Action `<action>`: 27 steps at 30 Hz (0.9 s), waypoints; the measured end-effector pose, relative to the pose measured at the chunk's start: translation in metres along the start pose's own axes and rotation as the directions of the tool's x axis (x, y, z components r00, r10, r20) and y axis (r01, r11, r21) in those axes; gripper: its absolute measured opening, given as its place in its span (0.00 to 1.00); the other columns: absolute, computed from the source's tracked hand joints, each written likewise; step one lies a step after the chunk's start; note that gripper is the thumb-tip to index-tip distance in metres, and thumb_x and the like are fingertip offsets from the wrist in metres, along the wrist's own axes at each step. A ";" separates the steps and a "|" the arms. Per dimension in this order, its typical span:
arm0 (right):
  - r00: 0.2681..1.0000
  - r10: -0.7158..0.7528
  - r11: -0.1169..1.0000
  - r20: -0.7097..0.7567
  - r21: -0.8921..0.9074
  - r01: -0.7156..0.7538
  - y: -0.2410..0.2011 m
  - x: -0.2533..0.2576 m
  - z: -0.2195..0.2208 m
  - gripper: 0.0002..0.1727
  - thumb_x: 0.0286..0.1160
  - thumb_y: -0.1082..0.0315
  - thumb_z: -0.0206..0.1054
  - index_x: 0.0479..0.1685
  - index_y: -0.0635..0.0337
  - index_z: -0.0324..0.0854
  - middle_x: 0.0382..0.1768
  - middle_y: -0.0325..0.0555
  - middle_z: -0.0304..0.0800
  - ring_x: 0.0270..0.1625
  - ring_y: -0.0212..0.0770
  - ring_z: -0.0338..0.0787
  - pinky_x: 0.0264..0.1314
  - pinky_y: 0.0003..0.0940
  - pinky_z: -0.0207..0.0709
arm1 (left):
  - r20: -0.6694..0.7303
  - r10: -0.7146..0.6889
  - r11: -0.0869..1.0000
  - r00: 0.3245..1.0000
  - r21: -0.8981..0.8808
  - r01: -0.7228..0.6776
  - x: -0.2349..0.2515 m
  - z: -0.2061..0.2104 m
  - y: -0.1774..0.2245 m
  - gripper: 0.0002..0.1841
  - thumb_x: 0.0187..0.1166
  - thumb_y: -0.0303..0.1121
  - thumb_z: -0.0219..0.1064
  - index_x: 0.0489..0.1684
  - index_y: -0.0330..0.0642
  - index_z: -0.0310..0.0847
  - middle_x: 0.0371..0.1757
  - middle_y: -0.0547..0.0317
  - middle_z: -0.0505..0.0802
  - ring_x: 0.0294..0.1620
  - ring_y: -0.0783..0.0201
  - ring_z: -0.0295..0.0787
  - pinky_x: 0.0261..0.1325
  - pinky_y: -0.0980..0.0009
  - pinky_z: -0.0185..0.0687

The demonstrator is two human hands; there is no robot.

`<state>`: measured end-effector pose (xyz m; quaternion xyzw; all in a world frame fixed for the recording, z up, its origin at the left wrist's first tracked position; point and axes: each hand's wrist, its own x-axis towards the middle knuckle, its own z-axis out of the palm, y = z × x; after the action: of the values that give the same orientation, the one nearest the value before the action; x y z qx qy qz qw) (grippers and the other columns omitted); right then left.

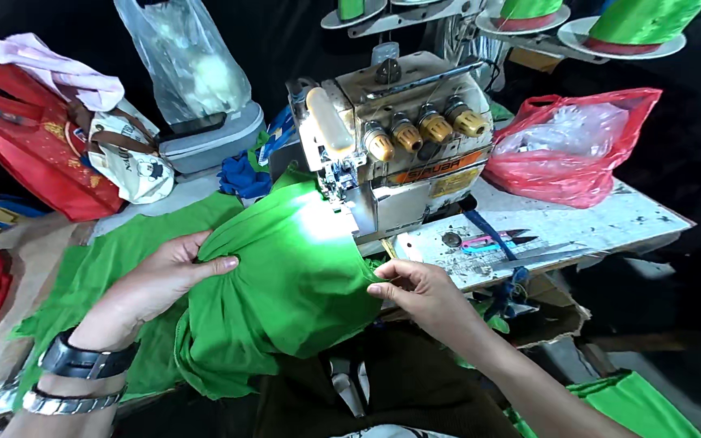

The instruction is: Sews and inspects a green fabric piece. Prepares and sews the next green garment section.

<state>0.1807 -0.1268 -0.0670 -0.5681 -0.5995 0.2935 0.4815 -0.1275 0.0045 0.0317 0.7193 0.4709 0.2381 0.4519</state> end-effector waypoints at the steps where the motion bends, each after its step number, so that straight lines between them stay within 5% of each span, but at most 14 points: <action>1: 1.000 -0.024 1.000 0.007 -0.014 0.024 -0.002 0.000 -0.001 0.05 0.74 0.62 0.74 0.39 0.52 0.90 0.39 0.32 0.90 0.40 0.25 0.89 0.43 0.21 0.85 | -0.021 0.002 1.000 1.000 -0.008 -0.002 -0.001 0.002 0.004 0.12 0.81 0.19 0.63 0.53 0.42 0.87 0.42 0.65 0.97 0.40 0.74 0.94 0.47 0.76 0.90; 5: 0.998 0.042 0.998 0.049 0.054 -0.045 -0.013 -0.002 -0.005 0.05 0.79 0.65 0.70 0.42 0.54 0.90 0.36 0.34 0.90 0.35 0.27 0.90 0.38 0.22 0.87 | -0.078 0.029 0.999 0.997 -0.036 -0.032 -0.005 0.007 0.016 0.11 0.84 0.24 0.61 0.59 0.44 0.83 0.43 0.66 0.96 0.41 0.75 0.94 0.46 0.75 0.91; 8: 0.983 0.143 0.982 0.116 0.109 -0.156 -0.013 -0.002 -0.007 0.14 0.80 0.69 0.70 0.62 0.52 0.85 0.32 0.37 0.90 0.31 0.31 0.90 0.35 0.27 0.87 | 0.081 -0.016 1.000 0.997 0.011 0.015 -0.007 -0.004 0.007 0.22 0.73 0.20 0.69 0.67 0.44 0.79 0.49 0.60 0.96 0.47 0.68 0.94 0.52 0.70 0.91; 15: 0.989 0.031 0.998 0.147 0.054 -0.039 -0.012 0.004 -0.008 0.22 0.79 0.71 0.70 0.72 0.49 0.79 0.35 0.34 0.92 0.33 0.29 0.89 0.38 0.26 0.84 | 0.016 0.039 0.998 0.999 -0.046 -0.038 -0.007 -0.015 -0.007 0.18 0.70 0.16 0.69 0.58 0.41 0.83 0.44 0.59 0.96 0.40 0.69 0.94 0.44 0.72 0.91; 18: 0.988 0.099 0.991 0.122 0.081 -0.110 -0.004 0.007 -0.005 0.23 0.72 0.74 0.75 0.68 0.54 0.81 0.37 0.40 0.91 0.34 0.35 0.92 0.38 0.32 0.89 | -0.006 0.033 0.996 0.999 -0.077 -0.033 -0.008 -0.008 -0.007 0.16 0.75 0.16 0.67 0.58 0.41 0.82 0.44 0.58 0.96 0.41 0.69 0.94 0.46 0.72 0.92; 23: 0.971 0.202 0.969 0.127 0.114 -0.217 -0.012 0.008 -0.005 0.05 0.75 0.70 0.74 0.45 0.60 0.88 0.36 0.41 0.92 0.35 0.33 0.92 0.42 0.29 0.88 | -0.048 0.044 0.998 0.998 -0.033 -0.046 -0.008 -0.003 -0.007 0.15 0.78 0.18 0.66 0.59 0.42 0.82 0.46 0.60 0.95 0.43 0.69 0.94 0.50 0.71 0.91; 27: 0.984 0.109 0.994 0.141 0.007 -0.111 -0.015 0.011 -0.011 0.06 0.78 0.66 0.72 0.39 0.59 0.89 0.39 0.40 0.86 0.39 0.31 0.86 0.45 0.28 0.82 | -0.069 0.032 0.999 0.997 0.014 -0.031 -0.007 -0.004 -0.003 0.14 0.78 0.19 0.68 0.59 0.41 0.82 0.44 0.60 0.95 0.42 0.69 0.94 0.49 0.71 0.91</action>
<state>0.1865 -0.1210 -0.0468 -0.5748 -0.5972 0.3632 0.4255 -0.1350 -0.0002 0.0315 0.7210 0.4763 0.2668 0.4267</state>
